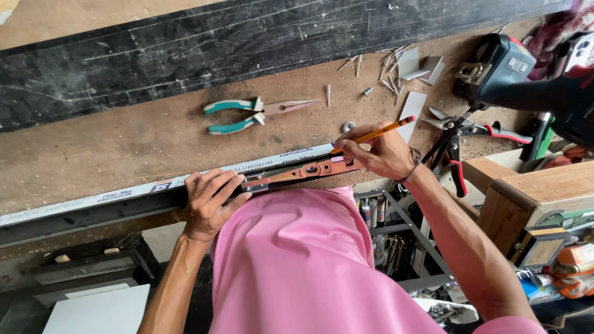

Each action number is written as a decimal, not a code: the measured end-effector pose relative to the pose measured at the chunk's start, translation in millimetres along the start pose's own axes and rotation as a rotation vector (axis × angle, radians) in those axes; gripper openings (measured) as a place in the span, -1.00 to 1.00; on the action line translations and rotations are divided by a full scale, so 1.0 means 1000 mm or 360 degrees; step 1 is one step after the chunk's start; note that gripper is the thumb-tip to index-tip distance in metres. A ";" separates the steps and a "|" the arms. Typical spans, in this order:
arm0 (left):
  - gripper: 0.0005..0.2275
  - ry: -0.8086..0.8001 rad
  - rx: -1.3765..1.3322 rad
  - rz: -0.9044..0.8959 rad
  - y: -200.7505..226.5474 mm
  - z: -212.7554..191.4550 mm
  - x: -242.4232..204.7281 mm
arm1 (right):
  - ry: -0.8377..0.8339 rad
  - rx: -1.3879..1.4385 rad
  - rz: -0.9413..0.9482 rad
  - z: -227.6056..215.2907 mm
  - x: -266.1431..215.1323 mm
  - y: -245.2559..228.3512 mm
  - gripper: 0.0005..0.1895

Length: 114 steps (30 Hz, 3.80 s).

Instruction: The person places a metal bracket onto a long metal profile and uses a pencil to mark several points along the bracket's edge. They then remove the bracket and continue to mark additional points directly on the metal profile.

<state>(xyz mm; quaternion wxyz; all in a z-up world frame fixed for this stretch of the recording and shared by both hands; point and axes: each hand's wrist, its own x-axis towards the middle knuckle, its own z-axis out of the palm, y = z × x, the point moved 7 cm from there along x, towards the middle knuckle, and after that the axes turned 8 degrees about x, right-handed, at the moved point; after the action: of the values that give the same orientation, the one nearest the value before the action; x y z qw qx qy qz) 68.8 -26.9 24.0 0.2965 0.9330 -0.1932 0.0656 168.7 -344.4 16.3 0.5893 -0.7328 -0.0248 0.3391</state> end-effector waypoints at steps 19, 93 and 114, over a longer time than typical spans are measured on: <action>-0.71 -0.0007 0.0003 0.0001 0.000 0.000 0.001 | 0.0097 0.0142 0.0166 -0.002 -0.004 0.013 -0.77; -0.70 0.0088 -0.0146 -0.0058 -0.010 0.007 -0.016 | 0.0226 -0.0305 -0.0806 0.174 -0.030 -0.084 -0.90; -0.74 0.0069 -0.0121 -0.0084 -0.016 0.023 -0.021 | 0.0302 -0.0988 -0.0727 0.228 -0.021 -0.086 -0.96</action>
<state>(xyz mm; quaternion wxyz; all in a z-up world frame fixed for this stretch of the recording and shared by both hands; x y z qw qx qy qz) 56.8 -21.2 -8.3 0.3376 0.9241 -0.1644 0.0707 63.9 -134.7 84.9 0.3997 -0.8798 -0.2341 0.1065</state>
